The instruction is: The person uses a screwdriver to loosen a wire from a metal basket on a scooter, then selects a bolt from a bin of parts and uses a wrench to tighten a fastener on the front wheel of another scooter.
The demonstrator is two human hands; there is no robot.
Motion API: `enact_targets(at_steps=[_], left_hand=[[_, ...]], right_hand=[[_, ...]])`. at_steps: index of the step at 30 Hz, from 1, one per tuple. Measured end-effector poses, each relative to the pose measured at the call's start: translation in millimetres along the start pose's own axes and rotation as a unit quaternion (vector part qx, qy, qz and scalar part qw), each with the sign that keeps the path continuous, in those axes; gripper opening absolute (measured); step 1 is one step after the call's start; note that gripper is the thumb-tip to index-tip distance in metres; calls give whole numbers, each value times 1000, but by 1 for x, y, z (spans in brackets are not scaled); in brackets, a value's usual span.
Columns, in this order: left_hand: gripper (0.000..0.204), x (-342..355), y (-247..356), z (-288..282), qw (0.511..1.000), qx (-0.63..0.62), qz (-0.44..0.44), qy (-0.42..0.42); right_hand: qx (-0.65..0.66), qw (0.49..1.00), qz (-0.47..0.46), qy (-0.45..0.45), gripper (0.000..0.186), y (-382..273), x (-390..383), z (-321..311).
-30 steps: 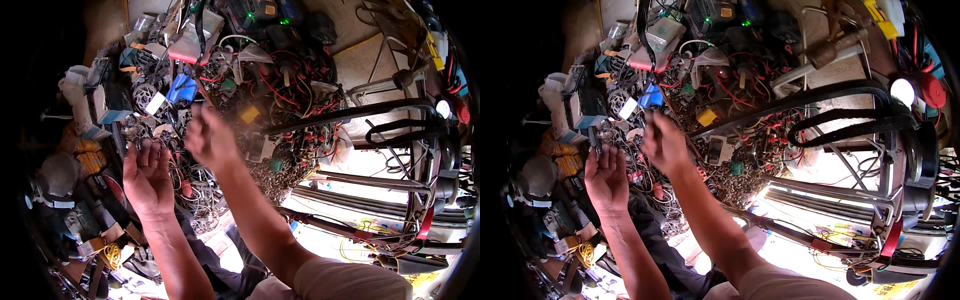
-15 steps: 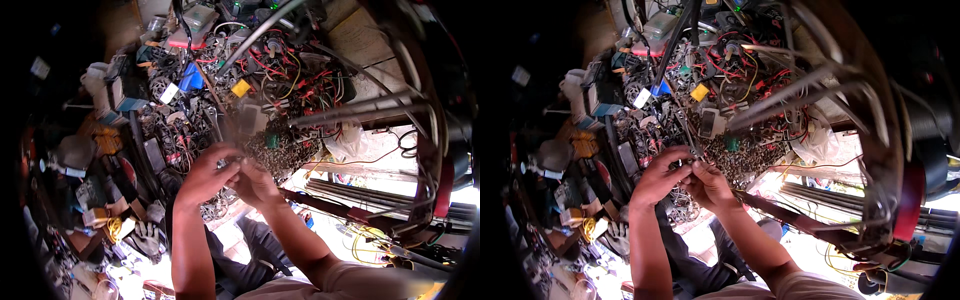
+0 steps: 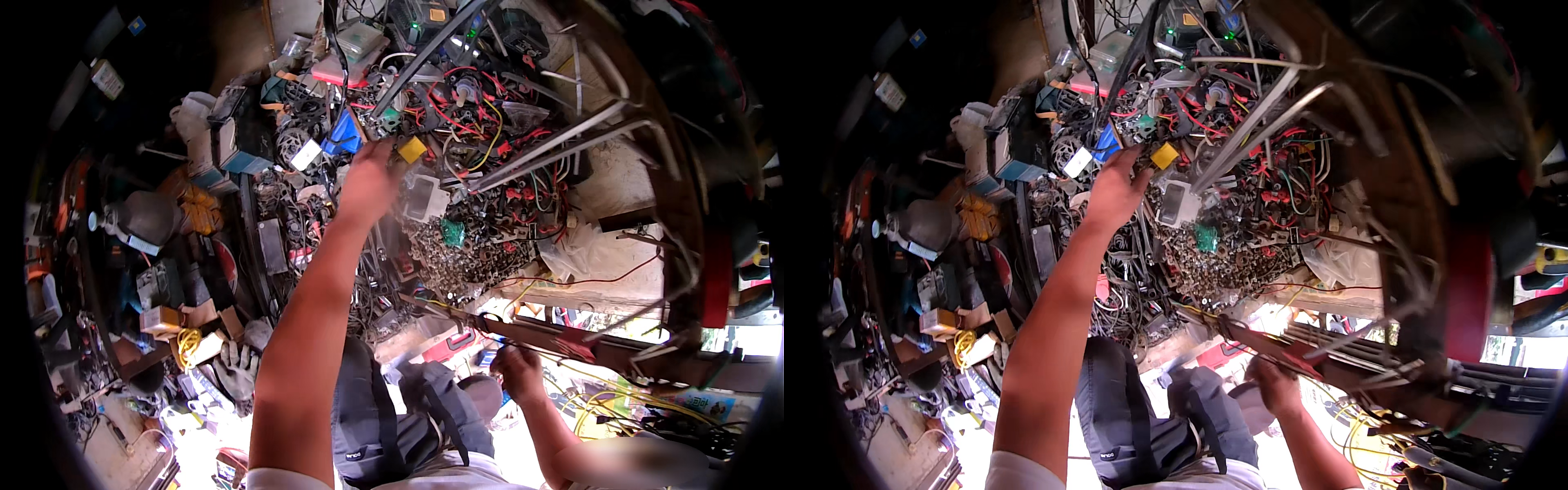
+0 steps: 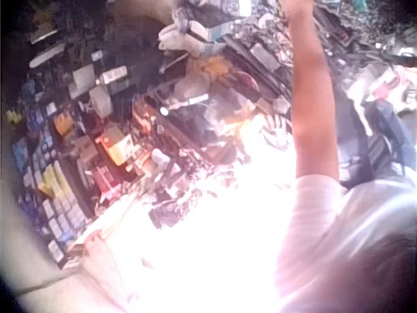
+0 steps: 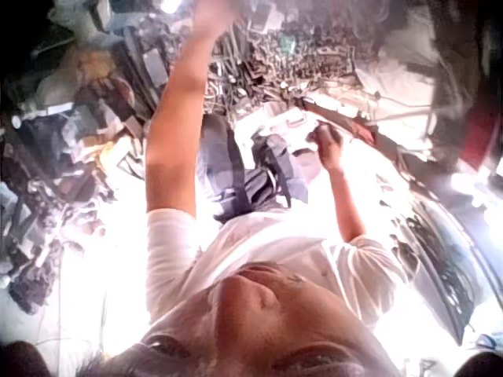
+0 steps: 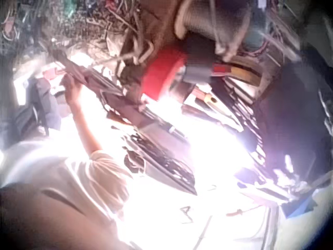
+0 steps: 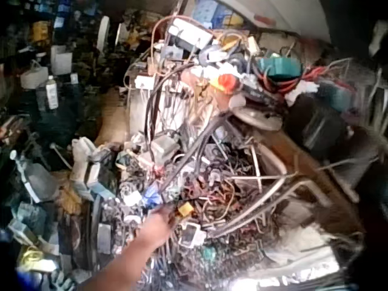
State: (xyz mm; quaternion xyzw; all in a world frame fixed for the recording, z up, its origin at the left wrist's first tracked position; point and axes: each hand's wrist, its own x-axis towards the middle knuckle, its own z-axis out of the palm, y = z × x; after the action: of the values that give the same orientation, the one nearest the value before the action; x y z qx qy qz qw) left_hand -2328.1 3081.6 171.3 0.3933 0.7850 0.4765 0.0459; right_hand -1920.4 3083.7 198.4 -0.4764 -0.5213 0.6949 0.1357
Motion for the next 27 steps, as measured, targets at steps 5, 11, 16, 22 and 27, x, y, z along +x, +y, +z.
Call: enact_targets(at_steps=[5, 11, 16, 22, 27], left_hand=[[42, 11, -8, 50, 996, -1, 82, 18], [37, -5, 15, 80, 977, -20, 203, 68], [39, 18, -8, 84, 956, -73, 280, 46], [41, 8, 2, 84, 946, -81, 315, 2], [48, -18, 25, 93, 969, -85, 232, 6]], right_hand=[[228, 946, -211, 91, 24, -19, 59, 46], [341, 871, -316, 157, 29, -18, 85, 102], [339, 850, -315, 251, 26, -27, 86, 125], [300, 860, -331, 247, 27, -24, 84, 114], [304, 857, -323, 262, 26, -23, 83, 118]])
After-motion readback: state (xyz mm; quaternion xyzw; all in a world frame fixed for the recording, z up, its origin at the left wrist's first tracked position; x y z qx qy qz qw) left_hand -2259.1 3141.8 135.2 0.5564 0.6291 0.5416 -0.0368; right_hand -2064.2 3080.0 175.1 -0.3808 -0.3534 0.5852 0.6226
